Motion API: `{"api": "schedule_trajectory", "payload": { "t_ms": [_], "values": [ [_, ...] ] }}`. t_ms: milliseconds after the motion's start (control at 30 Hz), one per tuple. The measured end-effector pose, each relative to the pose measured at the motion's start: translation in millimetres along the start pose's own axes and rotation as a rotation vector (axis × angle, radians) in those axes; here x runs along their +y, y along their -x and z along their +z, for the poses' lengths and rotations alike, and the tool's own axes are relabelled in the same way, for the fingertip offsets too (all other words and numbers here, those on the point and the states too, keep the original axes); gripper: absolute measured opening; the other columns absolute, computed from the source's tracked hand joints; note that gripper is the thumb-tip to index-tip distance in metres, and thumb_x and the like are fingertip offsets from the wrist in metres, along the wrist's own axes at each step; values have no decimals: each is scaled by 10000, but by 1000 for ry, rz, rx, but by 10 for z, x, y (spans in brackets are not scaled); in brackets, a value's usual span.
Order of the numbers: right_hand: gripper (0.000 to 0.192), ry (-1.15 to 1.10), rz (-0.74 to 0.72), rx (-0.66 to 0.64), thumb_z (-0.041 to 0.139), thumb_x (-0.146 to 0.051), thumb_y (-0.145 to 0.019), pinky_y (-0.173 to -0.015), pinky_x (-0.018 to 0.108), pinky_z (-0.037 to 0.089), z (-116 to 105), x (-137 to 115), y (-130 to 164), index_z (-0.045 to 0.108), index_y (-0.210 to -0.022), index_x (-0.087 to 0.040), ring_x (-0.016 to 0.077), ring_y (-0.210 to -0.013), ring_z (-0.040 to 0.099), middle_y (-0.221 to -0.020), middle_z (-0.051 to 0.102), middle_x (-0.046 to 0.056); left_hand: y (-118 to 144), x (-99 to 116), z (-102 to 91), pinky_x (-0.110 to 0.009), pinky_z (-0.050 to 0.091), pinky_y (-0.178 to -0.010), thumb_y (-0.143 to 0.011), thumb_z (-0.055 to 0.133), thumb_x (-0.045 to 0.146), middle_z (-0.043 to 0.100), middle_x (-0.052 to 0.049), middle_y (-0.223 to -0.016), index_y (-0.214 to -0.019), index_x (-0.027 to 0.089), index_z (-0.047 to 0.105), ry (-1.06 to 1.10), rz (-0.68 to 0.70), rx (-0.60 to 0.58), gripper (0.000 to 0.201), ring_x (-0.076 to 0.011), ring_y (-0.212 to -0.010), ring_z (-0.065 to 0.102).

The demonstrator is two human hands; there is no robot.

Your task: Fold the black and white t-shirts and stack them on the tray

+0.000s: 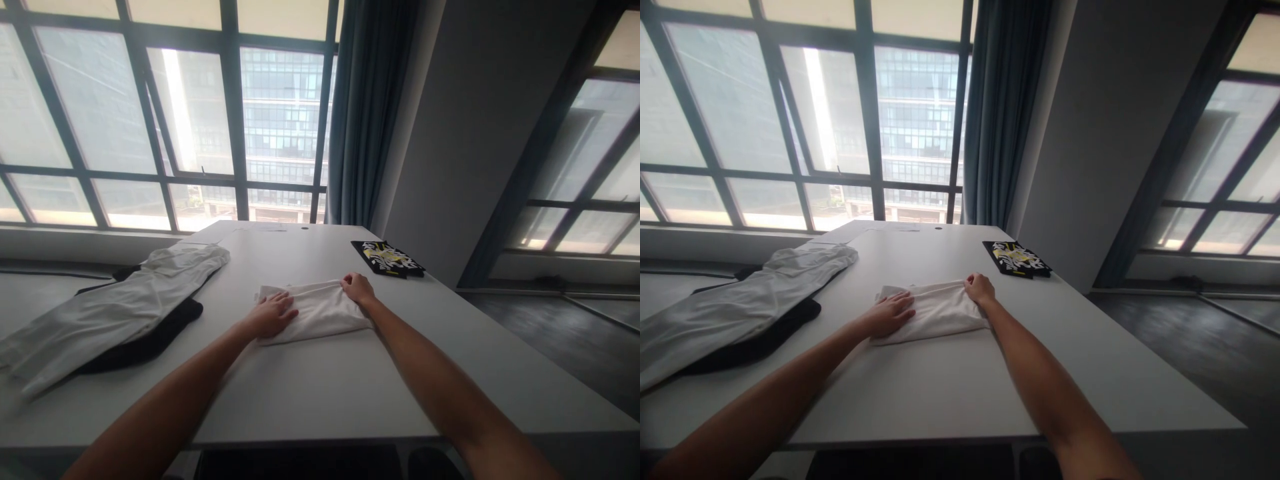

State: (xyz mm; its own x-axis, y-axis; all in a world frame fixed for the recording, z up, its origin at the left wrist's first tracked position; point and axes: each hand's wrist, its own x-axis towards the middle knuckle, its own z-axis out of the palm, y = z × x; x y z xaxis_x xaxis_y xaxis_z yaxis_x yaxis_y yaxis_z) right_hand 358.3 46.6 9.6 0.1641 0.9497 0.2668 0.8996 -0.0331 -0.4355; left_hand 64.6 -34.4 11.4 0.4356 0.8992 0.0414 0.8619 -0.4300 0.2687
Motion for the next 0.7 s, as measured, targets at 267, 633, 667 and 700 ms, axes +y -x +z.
{"api": "schedule_trajectory", "payload": {
  "t_ms": [267, 633, 667, 700],
  "values": [
    [534, 72, -339, -181, 417, -466, -971, -1120, 306, 284, -68, -125, 193, 488, -1420, -185, 208, -1370, 406, -1495, 452, 99, -59, -277, 8, -598, 140, -1158, -964, 213, 596, 208, -108, -1612, -1521, 218, 341, -54, -228, -6, 685, -292, -1495, 153],
    [682, 317, 47, -265, 324, -624, -951, -1064, 476, 339, -168, -81, 261, 659, -1233, -102, 337, -1274, 506, -1336, 575, 230, 41, -398, -103, -637, 186, -1121, -911, 242, 674, 283, -239, -1557, -1511, 105, 351, -106, -454, 7, 834, -382, -1453, 248],
    [643, 306, 54, -265, 400, -634, -921, -1012, 443, 390, -199, -103, 266, 713, -1121, -109, 339, -1208, 558, -1243, 635, 227, 52, -401, -123, -637, 182, -1122, -914, 245, 661, 310, -237, -1547, -1509, 106, 351, -104, -445, -9, 821, -380, -1446, 271],
    [587, 270, 46, -275, 479, -629, -887, -952, 399, 432, -218, -123, 268, 742, -1010, -119, 329, -1140, 600, -1143, 682, 212, 63, -395, -142, -629, 177, -1128, -915, 248, 654, 326, -230, -1544, -1515, 109, 335, -97, -420, -37, 816, -370, -1443, 284]
  ]
}}
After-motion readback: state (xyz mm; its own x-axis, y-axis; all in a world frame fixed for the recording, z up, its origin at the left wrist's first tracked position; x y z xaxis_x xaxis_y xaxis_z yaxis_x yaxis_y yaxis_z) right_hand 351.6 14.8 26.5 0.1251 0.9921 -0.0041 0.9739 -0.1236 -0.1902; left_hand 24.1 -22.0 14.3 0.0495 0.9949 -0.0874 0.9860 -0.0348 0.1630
